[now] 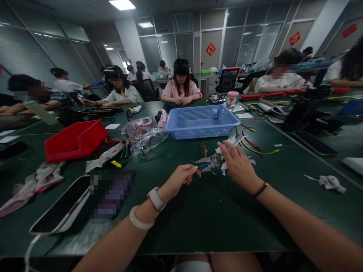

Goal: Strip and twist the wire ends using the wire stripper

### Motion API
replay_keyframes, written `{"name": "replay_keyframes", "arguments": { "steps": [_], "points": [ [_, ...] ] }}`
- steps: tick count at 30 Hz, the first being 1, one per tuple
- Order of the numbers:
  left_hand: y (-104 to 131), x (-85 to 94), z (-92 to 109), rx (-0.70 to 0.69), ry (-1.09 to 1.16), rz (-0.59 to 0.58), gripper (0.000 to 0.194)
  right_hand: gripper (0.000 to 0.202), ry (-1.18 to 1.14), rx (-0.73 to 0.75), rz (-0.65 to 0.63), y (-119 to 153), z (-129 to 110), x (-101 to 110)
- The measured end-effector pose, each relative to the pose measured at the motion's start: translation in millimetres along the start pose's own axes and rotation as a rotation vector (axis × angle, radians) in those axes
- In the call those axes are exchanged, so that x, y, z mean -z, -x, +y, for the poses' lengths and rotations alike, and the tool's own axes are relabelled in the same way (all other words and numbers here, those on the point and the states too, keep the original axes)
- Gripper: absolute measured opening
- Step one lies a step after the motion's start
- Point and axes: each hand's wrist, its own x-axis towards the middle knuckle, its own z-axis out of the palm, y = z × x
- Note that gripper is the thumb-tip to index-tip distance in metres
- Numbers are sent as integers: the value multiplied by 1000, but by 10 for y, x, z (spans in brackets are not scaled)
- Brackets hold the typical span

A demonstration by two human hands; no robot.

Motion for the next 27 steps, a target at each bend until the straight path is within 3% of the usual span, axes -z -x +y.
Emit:
{"name": "replay_keyframes", "arguments": {
  "steps": [14, 27],
  "points": [
    [8, -7, 8, -32, -112, 33, 36, 37, 60, -17, -127, 32, -2, -32],
    [-15, 25, -40, -13, -24, -9, 37, 48, -30, -26, -159, 36, -19, -92]
  ]
}}
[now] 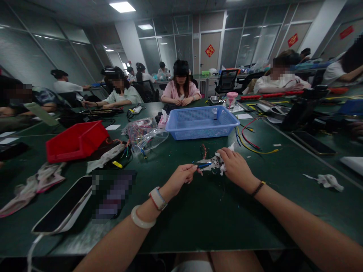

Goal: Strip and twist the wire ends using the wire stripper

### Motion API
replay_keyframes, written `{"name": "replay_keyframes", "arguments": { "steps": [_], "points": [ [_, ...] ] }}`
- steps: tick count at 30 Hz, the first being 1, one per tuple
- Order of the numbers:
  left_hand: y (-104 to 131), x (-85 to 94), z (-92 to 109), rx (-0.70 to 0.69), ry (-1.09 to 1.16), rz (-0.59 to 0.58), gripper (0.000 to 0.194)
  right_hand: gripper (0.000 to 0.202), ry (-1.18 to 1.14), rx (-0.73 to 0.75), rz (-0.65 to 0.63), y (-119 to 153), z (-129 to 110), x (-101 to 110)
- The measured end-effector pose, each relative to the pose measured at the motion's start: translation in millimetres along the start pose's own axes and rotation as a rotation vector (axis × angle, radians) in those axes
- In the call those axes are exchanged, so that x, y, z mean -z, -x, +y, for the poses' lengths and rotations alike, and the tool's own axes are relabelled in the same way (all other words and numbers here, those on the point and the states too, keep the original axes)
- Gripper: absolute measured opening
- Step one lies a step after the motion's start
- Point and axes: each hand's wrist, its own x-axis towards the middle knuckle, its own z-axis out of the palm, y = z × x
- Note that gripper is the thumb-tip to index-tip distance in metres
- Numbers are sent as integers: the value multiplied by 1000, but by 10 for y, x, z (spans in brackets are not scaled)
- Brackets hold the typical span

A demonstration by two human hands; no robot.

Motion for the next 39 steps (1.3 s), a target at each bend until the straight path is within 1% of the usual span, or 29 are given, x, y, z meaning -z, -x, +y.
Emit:
{"name": "replay_keyframes", "arguments": {
  "steps": [6, 10, 12, 14, 16, 17, 19, 22, 25, 28, 32, 39],
  "points": [
    [-3, -7, 4, -3, -13, -4, 37, 40, 52, 9, -1, -10, -4, 29],
    [0, -14, 3, 0, -14, -1, 38, 32, 121, -21, -8, 10, -32, 59],
    [4, -18, 5, 0, -17, 2, 38, 32, 160, -39, 33, 27, -48, 68],
    [8, -22, 8, 0, -21, 2, 38, 33, 179, -44, 111, 35, -52, 65],
    [9, -25, 9, -1, -22, 3, 37, 33, 177, -18, 176, 23, -36, 49],
    [9, -26, 8, -2, -25, 6, 37, 32, 169, 6, 188, 11, -21, 38],
    [8, -24, 5, 0, -37, 9, 37, 33, 140, 67, 172, -21, 17, 10],
    [8, -20, 6, 4, -61, 4, 38, 35, 87, 117, 106, -59, 68, -23],
    [11, -22, 19, 0, -76, 17, 40, 33, 45, 107, 48, -68, 85, -12],
    [14, -28, 32, -1, -92, 43, 42, 27, 19, 91, 8, -63, 76, 36],
    [13, -27, 33, -2, -88, 47, 42, 20, 5, 78, -44, -60, 68, 76],
    [20, -30, 38, 0, -63, 56, 40, 16, 1, 58, -68, -50, 69, 37]
  ]
}}
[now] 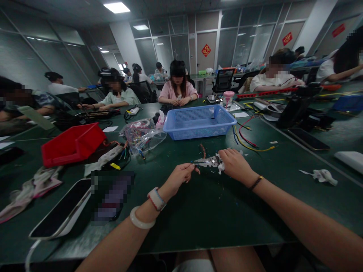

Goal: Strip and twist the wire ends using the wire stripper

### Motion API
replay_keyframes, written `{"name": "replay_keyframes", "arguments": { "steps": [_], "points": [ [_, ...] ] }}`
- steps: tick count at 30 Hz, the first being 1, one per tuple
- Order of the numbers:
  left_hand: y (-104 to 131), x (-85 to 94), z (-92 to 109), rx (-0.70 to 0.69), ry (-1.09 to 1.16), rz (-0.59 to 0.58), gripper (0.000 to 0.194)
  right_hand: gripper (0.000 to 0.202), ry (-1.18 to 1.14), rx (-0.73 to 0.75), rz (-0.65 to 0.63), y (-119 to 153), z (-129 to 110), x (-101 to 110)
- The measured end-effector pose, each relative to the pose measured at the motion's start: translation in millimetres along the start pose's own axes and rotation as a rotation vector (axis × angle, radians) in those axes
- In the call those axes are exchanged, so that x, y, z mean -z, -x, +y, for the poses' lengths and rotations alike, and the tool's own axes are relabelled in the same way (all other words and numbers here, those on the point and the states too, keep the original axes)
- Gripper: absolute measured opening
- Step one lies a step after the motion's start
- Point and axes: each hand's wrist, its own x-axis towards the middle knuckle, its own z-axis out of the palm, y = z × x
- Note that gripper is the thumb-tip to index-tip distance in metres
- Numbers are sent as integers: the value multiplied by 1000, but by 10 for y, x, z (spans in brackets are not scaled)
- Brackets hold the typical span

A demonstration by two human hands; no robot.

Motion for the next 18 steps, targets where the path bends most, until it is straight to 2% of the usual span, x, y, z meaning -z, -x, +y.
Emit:
{"name": "replay_keyframes", "arguments": {
  "steps": [9, 14, 18],
  "points": [
    [-3, -1, 14, 0, 24, -1, 40, 18, -24, -39, 21, 9, 13, -61],
    [-8, 16, -13, 15, 24, -62, 39, 38, -24, -22, 144, -11, 64, -86],
    [8, 13, -10, 32, 49, -118, 36, 37, 78, -68, 228, 13, 75, -19]
  ]
}}
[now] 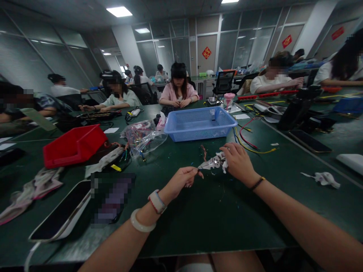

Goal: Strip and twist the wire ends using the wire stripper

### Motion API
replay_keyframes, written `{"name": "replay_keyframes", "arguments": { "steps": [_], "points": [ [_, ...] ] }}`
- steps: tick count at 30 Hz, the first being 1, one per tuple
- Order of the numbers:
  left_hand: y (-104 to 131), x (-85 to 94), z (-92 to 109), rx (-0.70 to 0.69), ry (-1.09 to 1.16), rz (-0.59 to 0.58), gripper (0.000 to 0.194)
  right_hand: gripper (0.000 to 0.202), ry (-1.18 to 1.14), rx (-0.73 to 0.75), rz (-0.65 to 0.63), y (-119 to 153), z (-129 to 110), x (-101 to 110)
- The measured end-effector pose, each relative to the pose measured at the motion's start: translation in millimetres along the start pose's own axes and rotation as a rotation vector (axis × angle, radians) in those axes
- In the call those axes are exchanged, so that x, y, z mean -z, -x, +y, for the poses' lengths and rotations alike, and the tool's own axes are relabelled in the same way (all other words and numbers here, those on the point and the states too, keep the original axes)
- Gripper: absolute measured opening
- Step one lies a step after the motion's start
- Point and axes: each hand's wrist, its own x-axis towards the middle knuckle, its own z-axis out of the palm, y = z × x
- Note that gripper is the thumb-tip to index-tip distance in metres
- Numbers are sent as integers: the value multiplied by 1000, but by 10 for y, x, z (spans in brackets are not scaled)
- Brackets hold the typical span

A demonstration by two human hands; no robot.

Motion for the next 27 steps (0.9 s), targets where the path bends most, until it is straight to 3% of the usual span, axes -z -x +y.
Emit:
{"name": "replay_keyframes", "arguments": {
  "steps": [5, 13, 27],
  "points": [
    [34, -40, 40, 44, 38, -96, 32, 29, 67, -3, -53, 3, 26, 83],
    [61, -58, 67, 47, 39, -151, 35, 38, -3, -32, -195, 7, 58, 9],
    [49, -71, 60, 40, -15, -189, 31, 63, -25, -27, -212, 29, -54, -23]
  ]
}}
